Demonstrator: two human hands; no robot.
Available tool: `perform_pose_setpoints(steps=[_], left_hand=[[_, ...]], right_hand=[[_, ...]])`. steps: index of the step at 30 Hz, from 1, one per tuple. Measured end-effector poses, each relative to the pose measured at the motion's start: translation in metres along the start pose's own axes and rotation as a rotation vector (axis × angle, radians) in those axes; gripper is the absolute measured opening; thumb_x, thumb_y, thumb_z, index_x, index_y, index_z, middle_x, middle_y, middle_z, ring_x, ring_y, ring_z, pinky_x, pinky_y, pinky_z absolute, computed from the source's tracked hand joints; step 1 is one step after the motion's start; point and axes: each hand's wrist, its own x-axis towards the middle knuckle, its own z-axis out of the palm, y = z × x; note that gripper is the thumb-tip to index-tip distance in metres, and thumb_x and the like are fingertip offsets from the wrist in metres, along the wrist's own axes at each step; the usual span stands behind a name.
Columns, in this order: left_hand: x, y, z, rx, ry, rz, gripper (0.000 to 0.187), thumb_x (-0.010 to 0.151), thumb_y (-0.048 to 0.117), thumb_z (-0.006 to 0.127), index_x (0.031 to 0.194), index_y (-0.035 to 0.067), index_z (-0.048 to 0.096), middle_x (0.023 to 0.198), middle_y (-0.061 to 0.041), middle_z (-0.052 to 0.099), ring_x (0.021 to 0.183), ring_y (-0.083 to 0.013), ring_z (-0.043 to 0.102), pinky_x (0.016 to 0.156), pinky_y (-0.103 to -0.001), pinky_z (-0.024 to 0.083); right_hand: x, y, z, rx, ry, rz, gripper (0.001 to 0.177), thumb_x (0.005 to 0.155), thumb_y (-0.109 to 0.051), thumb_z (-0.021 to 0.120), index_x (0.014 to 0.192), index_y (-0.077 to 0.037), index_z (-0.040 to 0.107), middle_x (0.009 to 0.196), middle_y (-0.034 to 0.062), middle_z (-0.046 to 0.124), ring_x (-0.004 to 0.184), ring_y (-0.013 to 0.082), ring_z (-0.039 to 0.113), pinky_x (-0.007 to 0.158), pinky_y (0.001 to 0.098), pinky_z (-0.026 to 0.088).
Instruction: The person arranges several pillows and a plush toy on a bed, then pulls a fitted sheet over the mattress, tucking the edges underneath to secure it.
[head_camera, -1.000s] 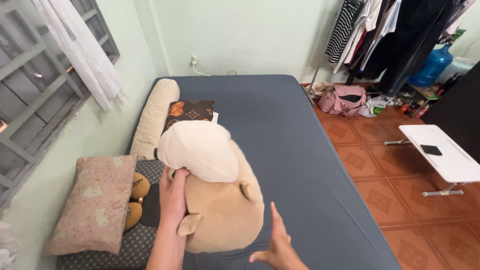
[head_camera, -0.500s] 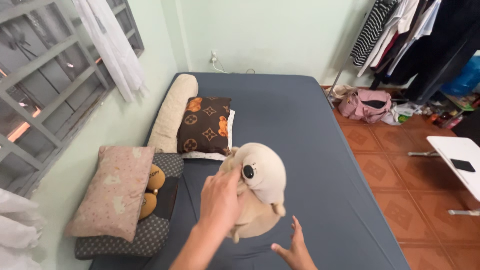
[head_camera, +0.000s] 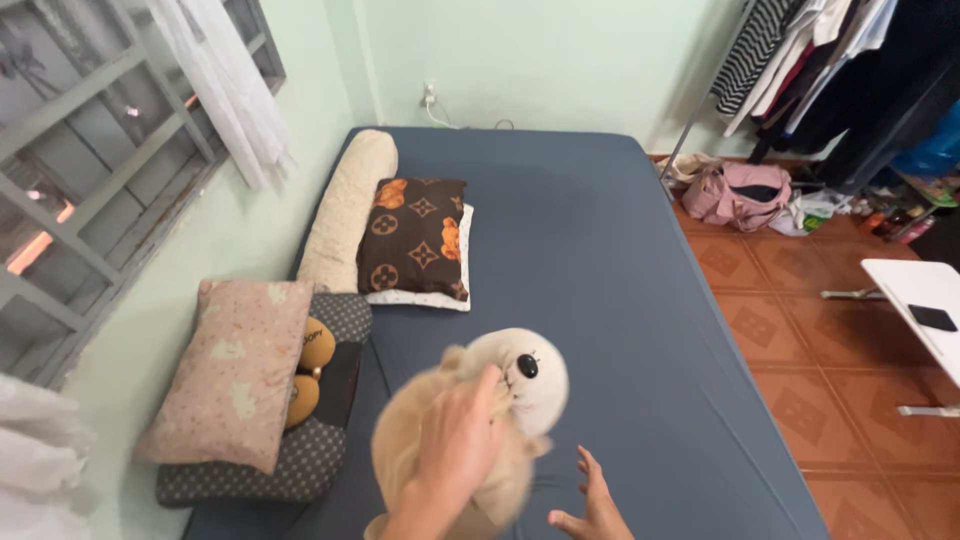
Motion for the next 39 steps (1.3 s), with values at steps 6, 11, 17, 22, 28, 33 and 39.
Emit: perform_pose_setpoints(steps=[6, 11, 17, 22, 28, 33, 39], left_hand=[[0.002, -0.014, -0.031, -0.200, 0.184, -0.192, 0.035, 0.079, 0.007, 0.071, 0.113, 0.008, 0.064, 0.092, -0.018, 0.075, 0.091, -0.0412, 0.070, 0.072, -0.050, 0.054], [0.011, -0.008, -0.034, -0.152, -0.012, -0.318, 0.042, 0.082, 0.013, 0.072, 0.123, 0.013, 0.063, 0.093, -0.016, 0.075, 0.091, -0.0418, 0.069, 0.075, -0.052, 0.054], [-0.002, 0.014, -0.007, -0.206, 0.037, -0.280, 0.030, 0.083, 0.011, 0.071, 0.111, 0.009, 0.063, 0.089, -0.017, 0.075, 0.089, -0.0404, 0.071, 0.073, -0.052, 0.054], [0.000, 0.007, 0.013, -0.206, 0.022, -0.250, 0.030, 0.081, 0.013, 0.071, 0.110, 0.011, 0.062, 0.091, -0.021, 0.074, 0.090, -0.0440, 0.069, 0.072, -0.053, 0.054], [0.017, -0.013, -0.022, -0.184, 0.065, -0.434, 0.028, 0.084, 0.021, 0.068, 0.111, 0.013, 0.064, 0.091, -0.019, 0.076, 0.094, -0.0436, 0.071, 0.075, -0.052, 0.055], [0.017, -0.006, -0.018, -0.311, -0.011, -0.473, 0.039, 0.082, 0.025, 0.074, 0.119, 0.016, 0.064, 0.101, -0.016, 0.076, 0.098, -0.0403, 0.071, 0.077, -0.047, 0.056], [0.017, 0.026, 0.007, -0.603, -0.039, -0.486, 0.025, 0.084, 0.019, 0.073, 0.104, 0.007, 0.064, 0.094, -0.011, 0.082, 0.091, -0.0255, 0.082, 0.078, -0.037, 0.058]], right_hand=[[0.017, 0.013, 0.019, -0.021, -0.056, -0.030, 0.155, 0.034, -0.042, 0.110, 0.158, -0.012, 0.023, 0.155, 0.0153, 0.044, 0.149, 0.0314, 0.037, 0.116, 0.0528, 0.040], [0.015, 0.011, 0.016, 0.033, -0.080, -0.017, 0.157, 0.037, -0.034, 0.111, 0.160, -0.014, 0.015, 0.158, 0.0156, 0.033, 0.150, 0.0324, 0.033, 0.117, 0.0517, 0.039], [0.000, -0.001, 0.009, 0.021, -0.142, 0.039, 0.150, 0.049, -0.033, 0.110, 0.160, -0.015, 0.011, 0.164, 0.0164, 0.022, 0.155, 0.0340, 0.022, 0.120, 0.0511, 0.038], [-0.002, -0.014, 0.016, 0.029, -0.136, -0.039, 0.141, 0.054, -0.033, 0.106, 0.159, -0.014, 0.013, 0.162, 0.0165, 0.024, 0.153, 0.0347, 0.025, 0.118, 0.0518, 0.039], [0.015, -0.039, 0.026, 0.088, -0.133, -0.017, 0.129, 0.059, -0.030, 0.100, 0.157, -0.013, 0.018, 0.159, 0.0162, 0.030, 0.149, 0.0347, 0.031, 0.116, 0.0516, 0.041], [0.011, -0.061, 0.034, 0.174, -0.119, 0.037, 0.119, 0.063, -0.026, 0.095, 0.155, -0.012, 0.022, 0.157, 0.0159, 0.035, 0.146, 0.0346, 0.036, 0.114, 0.0514, 0.043], [0.029, -0.110, 0.021, 0.364, -0.077, 0.107, 0.107, 0.067, -0.023, 0.089, 0.154, -0.011, 0.027, 0.154, 0.0156, 0.041, 0.142, 0.0346, 0.042, 0.112, 0.0511, 0.045]])
